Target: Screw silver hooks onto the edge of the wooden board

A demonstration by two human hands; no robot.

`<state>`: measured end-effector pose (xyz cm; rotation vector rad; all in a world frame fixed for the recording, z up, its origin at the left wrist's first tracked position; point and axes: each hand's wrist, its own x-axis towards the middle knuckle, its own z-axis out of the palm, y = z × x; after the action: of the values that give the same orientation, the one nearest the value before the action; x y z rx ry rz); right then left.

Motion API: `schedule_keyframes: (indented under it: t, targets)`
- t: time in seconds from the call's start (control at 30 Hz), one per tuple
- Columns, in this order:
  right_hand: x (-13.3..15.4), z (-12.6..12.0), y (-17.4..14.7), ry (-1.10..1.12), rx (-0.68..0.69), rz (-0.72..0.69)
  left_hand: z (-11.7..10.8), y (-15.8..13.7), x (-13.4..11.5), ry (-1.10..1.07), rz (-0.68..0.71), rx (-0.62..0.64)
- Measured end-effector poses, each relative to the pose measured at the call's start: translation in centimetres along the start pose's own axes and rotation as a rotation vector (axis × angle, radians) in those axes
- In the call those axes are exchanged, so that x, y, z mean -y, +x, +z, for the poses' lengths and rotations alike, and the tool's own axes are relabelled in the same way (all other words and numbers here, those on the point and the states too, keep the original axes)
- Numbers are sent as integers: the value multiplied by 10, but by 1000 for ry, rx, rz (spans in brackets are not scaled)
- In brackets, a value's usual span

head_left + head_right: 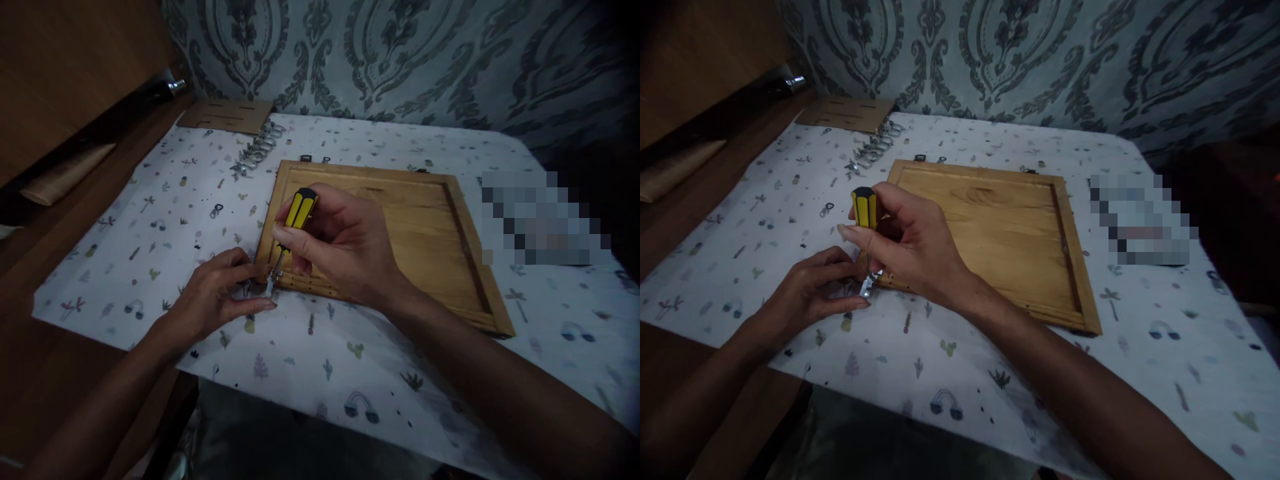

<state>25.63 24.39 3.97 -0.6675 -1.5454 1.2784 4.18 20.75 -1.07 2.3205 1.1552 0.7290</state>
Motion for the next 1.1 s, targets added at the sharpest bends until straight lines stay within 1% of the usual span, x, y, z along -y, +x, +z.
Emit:
schedule_keyframes:
  t: [0.2, 0.4, 0.6, 0.67, 0.8, 0.87, 0.93, 1.03, 1.1]
  targets:
    - [0, 0, 0, -31, -5, 5, 1, 0, 2, 2, 4, -12]
    - [-2, 1, 0, -30, 4, 2, 0, 0, 1, 8, -2, 7]
    - [-1, 4, -2, -87, -34, 21, 0, -1, 2, 33, 20, -9]
    - [2, 3, -1, -91, 8, 18, 0, 0, 2, 30, 18, -7]
    - [10, -1, 1, -61, 154, 1, -2, 1, -1, 23, 0, 17]
    - [13, -2, 1, -41, 200, -7, -2, 1, -2, 38, -1, 20]
    - [14, -1, 2, -56, 170, -33, -1, 1, -1, 41, 7, 12]
    - [13, 4, 5, -149, 46, -104, 0, 0, 2, 24, 19, -11]
    - [12, 6, 7, -173, -1, -133, 1, 0, 2, 14, 16, -19]
